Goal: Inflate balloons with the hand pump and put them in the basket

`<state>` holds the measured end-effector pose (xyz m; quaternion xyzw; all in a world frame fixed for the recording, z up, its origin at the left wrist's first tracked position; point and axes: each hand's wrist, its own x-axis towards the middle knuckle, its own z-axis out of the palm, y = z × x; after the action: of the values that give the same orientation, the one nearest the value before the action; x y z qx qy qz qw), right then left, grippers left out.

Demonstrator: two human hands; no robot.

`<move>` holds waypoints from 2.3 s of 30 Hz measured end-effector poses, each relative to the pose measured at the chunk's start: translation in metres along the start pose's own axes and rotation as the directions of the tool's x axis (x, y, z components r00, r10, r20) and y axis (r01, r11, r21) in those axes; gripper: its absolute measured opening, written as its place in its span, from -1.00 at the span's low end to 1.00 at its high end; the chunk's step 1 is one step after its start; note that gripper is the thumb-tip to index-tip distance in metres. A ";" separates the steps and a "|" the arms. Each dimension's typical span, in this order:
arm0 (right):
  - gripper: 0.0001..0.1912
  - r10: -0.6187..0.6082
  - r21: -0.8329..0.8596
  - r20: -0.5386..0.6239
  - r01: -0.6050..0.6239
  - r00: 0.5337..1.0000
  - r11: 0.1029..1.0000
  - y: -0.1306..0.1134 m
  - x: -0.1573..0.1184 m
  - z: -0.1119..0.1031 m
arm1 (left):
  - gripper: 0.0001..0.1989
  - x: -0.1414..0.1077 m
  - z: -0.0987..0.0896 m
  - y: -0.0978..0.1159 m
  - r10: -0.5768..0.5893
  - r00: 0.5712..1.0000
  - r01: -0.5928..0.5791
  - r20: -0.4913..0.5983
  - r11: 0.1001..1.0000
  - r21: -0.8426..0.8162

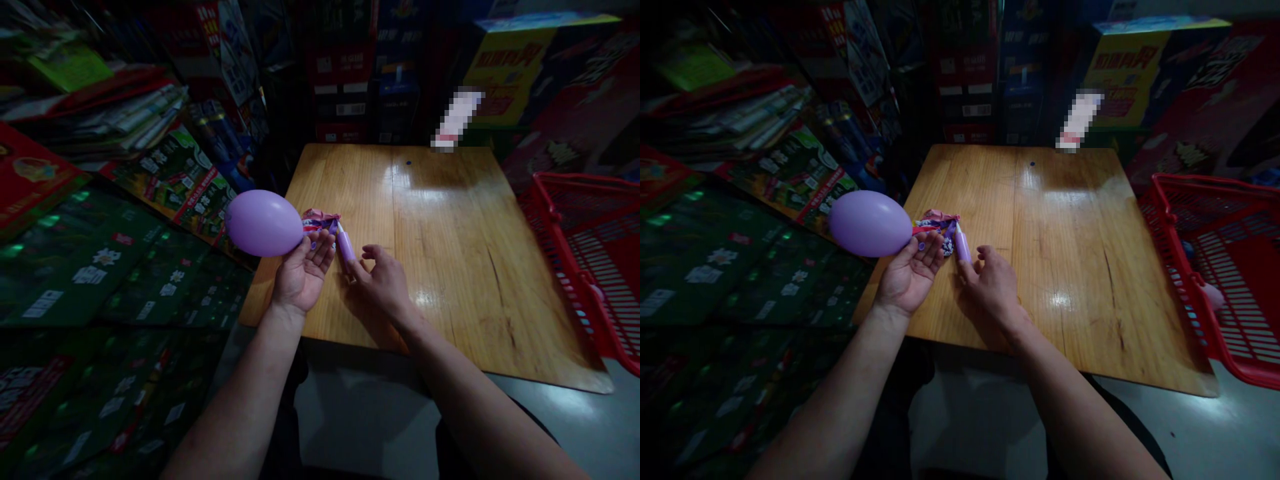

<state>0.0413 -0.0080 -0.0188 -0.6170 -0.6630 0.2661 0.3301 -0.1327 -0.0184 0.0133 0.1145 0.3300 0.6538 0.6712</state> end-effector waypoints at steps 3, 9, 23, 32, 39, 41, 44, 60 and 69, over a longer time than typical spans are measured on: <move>-0.64 -0.054 0.028 -0.036 0.055 0.998 0.998 0.002 -0.004 -0.004 | -0.85 -0.001 -0.006 0.002 -0.004 1.000 0.004 0.012 1.000 -0.012; -0.82 -0.107 0.211 0.040 0.097 0.993 0.973 -0.011 -0.045 -0.024 | -0.88 -0.019 -0.008 0.000 -0.050 0.997 0.052 0.053 0.998 -0.043; -0.82 0.142 0.656 0.197 -0.238 0.970 0.717 -0.086 -0.226 -0.049 | -0.90 -0.240 -0.017 -0.052 -0.200 0.980 0.200 -0.003 0.978 -0.067; -0.73 0.069 0.657 0.250 -0.222 0.966 0.721 -0.112 -0.319 -0.087 | -0.91 -0.347 -0.011 -0.051 -0.180 0.984 0.179 -0.001 0.982 -0.050; -0.69 0.032 0.723 0.366 -0.306 0.930 0.619 -0.123 -0.353 -0.097 | -0.91 -0.388 -0.014 -0.054 -0.099 0.995 0.099 -0.006 0.995 -0.019; -0.64 0.034 0.698 0.393 -0.322 0.919 0.640 -0.127 -0.359 -0.098 | -0.88 -0.395 -0.014 -0.055 -0.058 0.998 0.058 0.003 0.998 0.026; -0.61 0.010 0.678 0.389 -0.293 0.921 0.674 -0.131 -0.366 -0.099 | -0.87 -0.404 -0.013 -0.056 0.001 1.000 -0.002 0.018 0.998 0.066; -0.70 0.032 0.322 0.119 -0.069 0.992 0.944 -0.132 -0.361 -0.099 | -0.74 -0.425 -0.031 -0.053 -0.206 0.979 0.188 0.008 0.906 0.380; -0.69 -0.176 0.205 0.264 0.123 0.948 0.971 -0.117 -0.355 -0.100 | -0.80 -0.445 -0.029 -0.019 0.377 0.852 -0.447 0.362 0.165 0.879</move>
<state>0.0500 -0.3779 0.0953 -0.4874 -0.7203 0.3856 0.3081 -0.1022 -0.4531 0.1103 0.5899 0.5847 0.4826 0.2779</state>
